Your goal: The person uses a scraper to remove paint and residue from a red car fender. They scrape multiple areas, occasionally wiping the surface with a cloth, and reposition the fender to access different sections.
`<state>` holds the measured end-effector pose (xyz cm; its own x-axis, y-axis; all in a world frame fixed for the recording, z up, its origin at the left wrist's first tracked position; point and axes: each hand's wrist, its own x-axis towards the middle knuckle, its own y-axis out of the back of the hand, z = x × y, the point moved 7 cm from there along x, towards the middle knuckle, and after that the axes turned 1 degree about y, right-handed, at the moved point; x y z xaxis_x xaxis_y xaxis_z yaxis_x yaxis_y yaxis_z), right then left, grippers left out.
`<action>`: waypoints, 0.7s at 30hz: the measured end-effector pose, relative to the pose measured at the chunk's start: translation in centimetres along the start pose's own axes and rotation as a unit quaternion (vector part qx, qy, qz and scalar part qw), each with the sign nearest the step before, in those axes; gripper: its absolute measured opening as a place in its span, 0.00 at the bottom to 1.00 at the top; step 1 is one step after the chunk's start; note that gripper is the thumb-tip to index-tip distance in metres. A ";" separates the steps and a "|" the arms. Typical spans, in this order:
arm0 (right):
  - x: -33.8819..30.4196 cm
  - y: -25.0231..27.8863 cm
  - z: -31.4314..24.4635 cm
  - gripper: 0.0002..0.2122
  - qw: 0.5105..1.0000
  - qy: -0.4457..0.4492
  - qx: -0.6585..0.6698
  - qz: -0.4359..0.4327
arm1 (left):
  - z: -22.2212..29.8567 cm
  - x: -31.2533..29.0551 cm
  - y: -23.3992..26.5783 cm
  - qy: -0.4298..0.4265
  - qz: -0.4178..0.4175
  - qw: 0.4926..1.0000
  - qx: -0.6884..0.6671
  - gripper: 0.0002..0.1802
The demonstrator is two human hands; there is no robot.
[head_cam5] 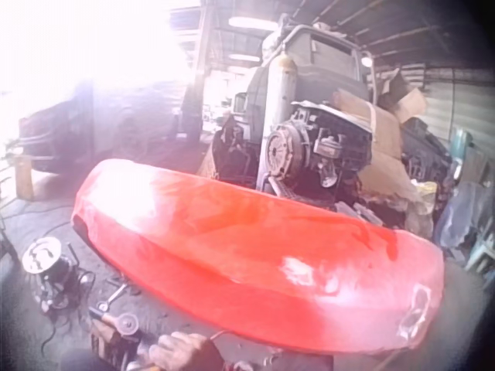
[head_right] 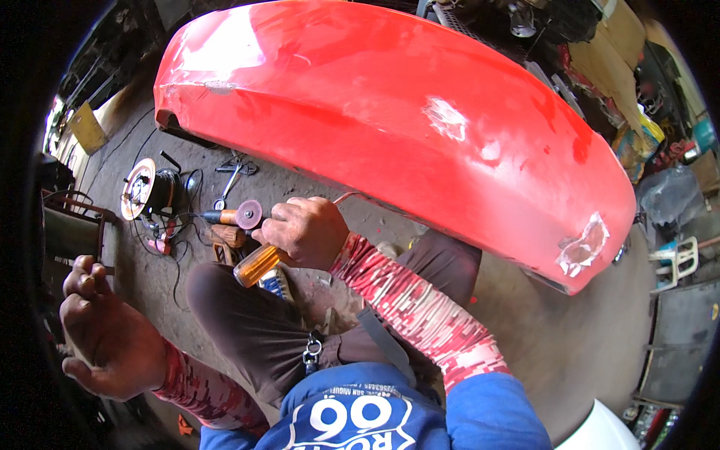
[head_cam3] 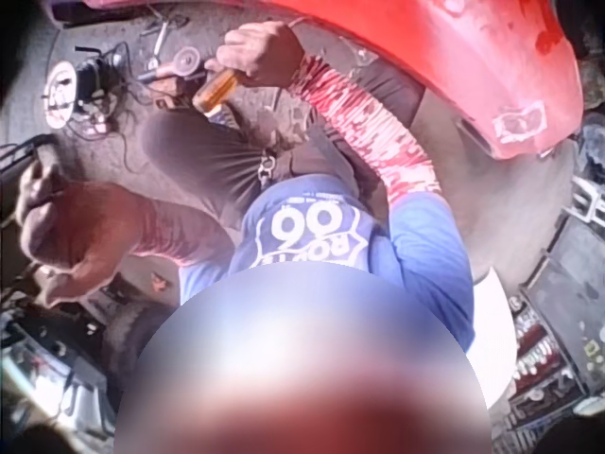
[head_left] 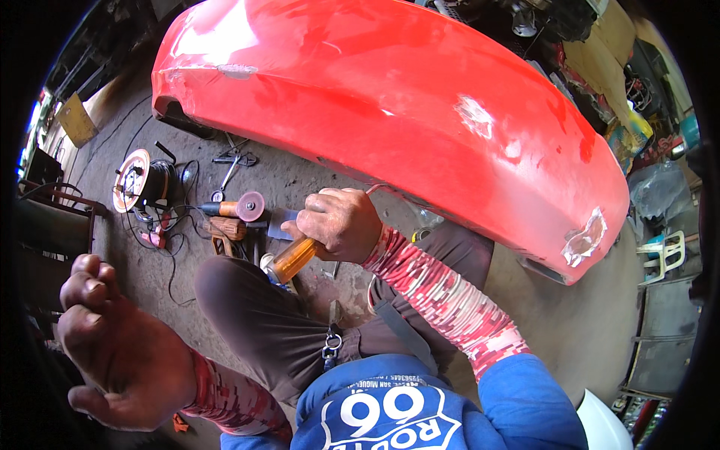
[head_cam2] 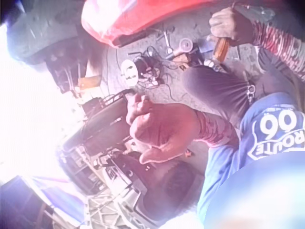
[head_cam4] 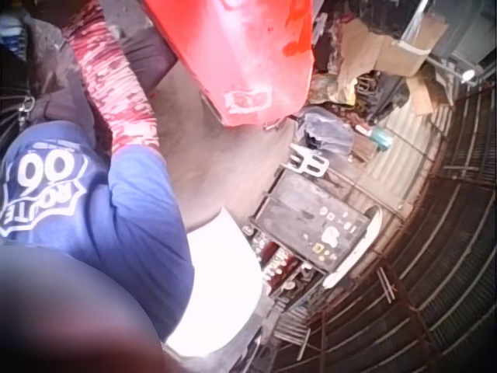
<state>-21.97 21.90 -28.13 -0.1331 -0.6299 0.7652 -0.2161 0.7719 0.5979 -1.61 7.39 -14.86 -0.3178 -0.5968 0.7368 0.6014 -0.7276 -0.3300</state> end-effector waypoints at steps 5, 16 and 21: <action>-0.2 0.5 0.2 0.15 0.999 -0.008 -0.012 0.036 | -9.0 -3.5 -7.3 0.089 -0.094 0.953 0.273 0.35; 0.3 0.9 1.2 0.16 0.995 -0.036 -0.023 0.095 | -0.6 4.6 -4.2 -0.067 0.050 0.996 -0.024 0.27; -3.0 1.7 2.3 0.17 0.990 -0.071 -0.072 0.093 | -11.9 -1.7 -12.1 -0.046 -0.180 0.963 0.196 0.28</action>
<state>-24.13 24.88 -29.92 -0.2954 -0.4735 0.8297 -0.0360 0.8734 0.4856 -17.11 13.19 -19.12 -0.5020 -0.2840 0.8169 0.7005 -0.6874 0.1915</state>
